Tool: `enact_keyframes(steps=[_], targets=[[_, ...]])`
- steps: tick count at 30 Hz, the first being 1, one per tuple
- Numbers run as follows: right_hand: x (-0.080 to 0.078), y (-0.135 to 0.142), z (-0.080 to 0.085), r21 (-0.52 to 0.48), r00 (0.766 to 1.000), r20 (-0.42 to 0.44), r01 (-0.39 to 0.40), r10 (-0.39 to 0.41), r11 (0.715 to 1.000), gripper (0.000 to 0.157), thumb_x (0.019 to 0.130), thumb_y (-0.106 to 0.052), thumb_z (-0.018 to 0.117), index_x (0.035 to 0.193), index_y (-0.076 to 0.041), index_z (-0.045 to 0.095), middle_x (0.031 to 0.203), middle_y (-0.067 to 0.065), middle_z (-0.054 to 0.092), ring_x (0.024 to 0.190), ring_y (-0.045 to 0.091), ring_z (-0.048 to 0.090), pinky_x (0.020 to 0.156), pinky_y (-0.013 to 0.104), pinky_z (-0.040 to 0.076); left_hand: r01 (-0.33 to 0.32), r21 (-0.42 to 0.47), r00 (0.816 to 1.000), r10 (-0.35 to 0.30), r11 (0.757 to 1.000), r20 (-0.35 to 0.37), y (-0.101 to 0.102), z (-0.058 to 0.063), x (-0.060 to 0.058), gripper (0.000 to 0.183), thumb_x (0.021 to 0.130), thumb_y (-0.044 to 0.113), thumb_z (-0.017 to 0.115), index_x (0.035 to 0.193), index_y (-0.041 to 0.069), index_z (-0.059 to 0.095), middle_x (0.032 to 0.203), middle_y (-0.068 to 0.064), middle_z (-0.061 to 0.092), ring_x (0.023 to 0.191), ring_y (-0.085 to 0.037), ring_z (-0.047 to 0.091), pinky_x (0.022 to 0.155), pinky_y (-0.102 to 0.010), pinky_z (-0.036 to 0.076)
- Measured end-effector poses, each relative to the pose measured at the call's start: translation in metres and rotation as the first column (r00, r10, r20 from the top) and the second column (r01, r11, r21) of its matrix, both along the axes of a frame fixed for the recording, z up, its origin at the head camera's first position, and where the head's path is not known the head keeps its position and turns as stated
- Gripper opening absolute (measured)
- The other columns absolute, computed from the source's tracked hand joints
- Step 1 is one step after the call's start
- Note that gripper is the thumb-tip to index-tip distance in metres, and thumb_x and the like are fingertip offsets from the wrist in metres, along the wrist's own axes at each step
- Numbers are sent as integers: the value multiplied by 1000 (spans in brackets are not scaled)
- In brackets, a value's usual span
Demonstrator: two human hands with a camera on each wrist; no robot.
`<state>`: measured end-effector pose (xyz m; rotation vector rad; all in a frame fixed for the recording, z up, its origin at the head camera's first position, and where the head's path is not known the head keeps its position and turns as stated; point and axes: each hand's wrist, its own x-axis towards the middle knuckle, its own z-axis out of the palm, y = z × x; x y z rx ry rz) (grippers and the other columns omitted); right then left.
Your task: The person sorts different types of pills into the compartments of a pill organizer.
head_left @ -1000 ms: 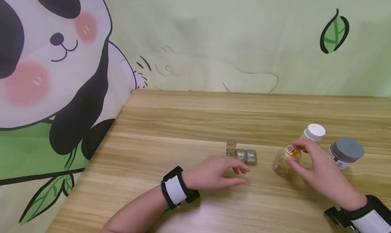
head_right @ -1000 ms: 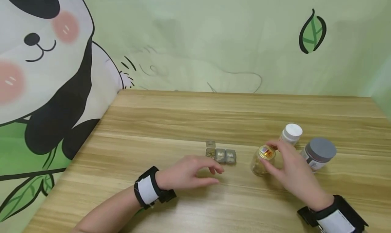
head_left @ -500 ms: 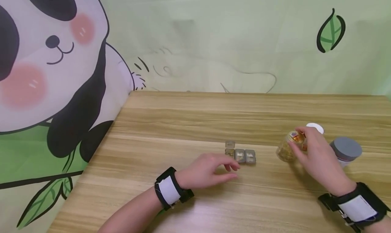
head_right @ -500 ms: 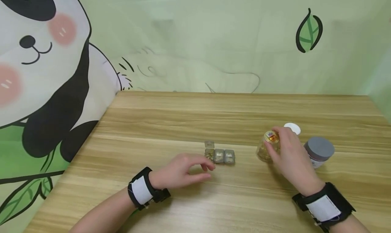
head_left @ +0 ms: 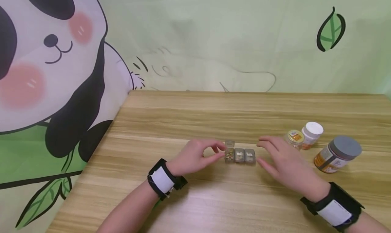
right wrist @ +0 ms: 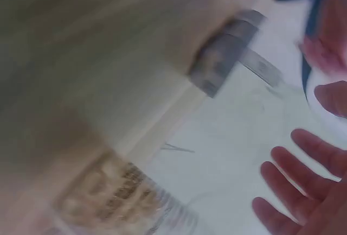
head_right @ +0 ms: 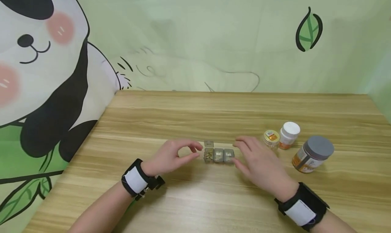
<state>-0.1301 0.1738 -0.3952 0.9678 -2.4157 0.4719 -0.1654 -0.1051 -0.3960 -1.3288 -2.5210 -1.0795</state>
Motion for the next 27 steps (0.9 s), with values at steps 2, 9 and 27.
enact_keyframes(steps=[2,9,27], targets=[[-3,-11,-4,70,998,45,-38,35,997,38,87,-34,56,110,-4,54,113,12,52,101,26,50,82,42,43,-30,11,999,30,999,-9,-2,-1,-7,29,92,36,51,105,12,61,97,5,63,83,2,53,65,-29,45],[-15,-34,-16,195,986,166,-14,-19,981,48,83,-37,63,116,-4,52,108,10,53,93,23,54,74,38,46,-92,-149,995,96,985,23,0,-3,-24,39,89,40,54,120,16,53,111,5,59,91,-3,52,72,-24,43],[-27,-35,-23,256,964,263,-31,-39,966,40,85,-40,60,109,-9,56,89,-1,47,74,11,45,59,30,42,-31,-389,999,14,921,-46,12,-4,-21,64,85,55,52,133,16,38,126,-1,50,112,-12,47,90,-27,37]])
